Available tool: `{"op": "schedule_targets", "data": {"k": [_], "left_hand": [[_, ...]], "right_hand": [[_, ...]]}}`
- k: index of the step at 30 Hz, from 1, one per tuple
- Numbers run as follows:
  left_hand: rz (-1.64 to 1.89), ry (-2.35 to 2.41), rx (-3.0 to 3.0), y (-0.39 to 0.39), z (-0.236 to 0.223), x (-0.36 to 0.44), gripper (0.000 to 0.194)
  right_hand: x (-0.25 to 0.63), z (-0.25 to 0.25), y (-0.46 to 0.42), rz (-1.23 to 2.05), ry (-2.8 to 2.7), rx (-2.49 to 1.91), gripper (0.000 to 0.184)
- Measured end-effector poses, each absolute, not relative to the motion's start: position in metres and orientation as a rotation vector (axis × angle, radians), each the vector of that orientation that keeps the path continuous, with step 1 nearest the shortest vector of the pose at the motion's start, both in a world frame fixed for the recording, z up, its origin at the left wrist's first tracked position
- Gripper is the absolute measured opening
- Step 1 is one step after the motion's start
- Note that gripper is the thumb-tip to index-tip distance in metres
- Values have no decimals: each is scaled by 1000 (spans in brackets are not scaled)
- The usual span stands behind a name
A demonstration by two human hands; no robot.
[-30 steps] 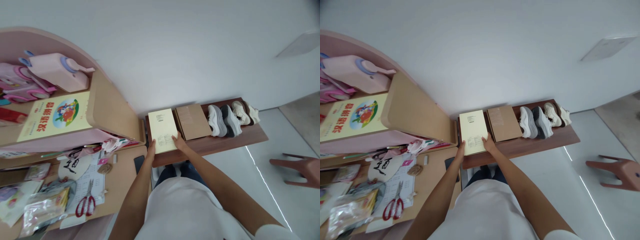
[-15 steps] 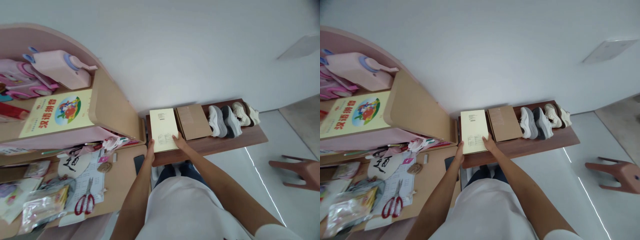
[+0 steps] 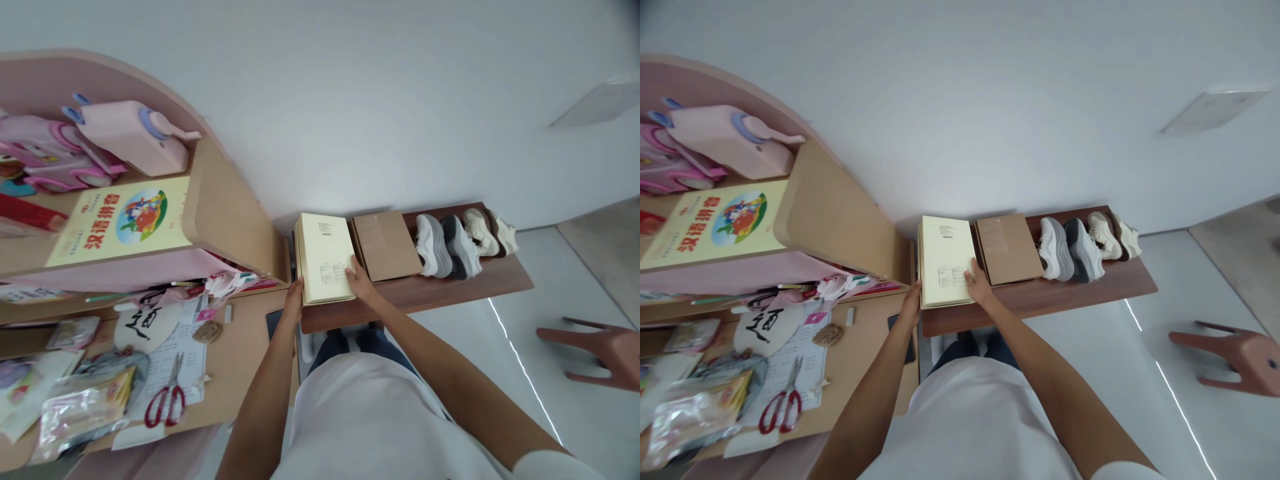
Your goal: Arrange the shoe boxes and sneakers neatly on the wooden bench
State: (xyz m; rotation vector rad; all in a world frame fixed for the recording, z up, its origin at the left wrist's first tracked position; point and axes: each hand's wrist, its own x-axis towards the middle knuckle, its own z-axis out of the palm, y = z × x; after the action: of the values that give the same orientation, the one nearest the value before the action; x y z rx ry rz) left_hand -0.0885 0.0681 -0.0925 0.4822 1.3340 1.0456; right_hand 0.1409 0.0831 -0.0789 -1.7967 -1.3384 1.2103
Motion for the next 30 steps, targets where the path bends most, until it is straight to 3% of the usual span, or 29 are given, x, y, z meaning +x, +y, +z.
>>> {"op": "schedule_targets", "data": {"k": [10,22,30], "left_hand": [[906,1153,248,79,-55,-75,61],[1080,1367,481,70,-43,-49,49],[1102,1448,615,64,-48,-46,50]], "right_hand": [[123,-74,85,1086,-1463,-1774,74],[122,-70,89,1416,-1302,-1644,82],[123,-86,82,1552,-1140,-1548,84]]}}
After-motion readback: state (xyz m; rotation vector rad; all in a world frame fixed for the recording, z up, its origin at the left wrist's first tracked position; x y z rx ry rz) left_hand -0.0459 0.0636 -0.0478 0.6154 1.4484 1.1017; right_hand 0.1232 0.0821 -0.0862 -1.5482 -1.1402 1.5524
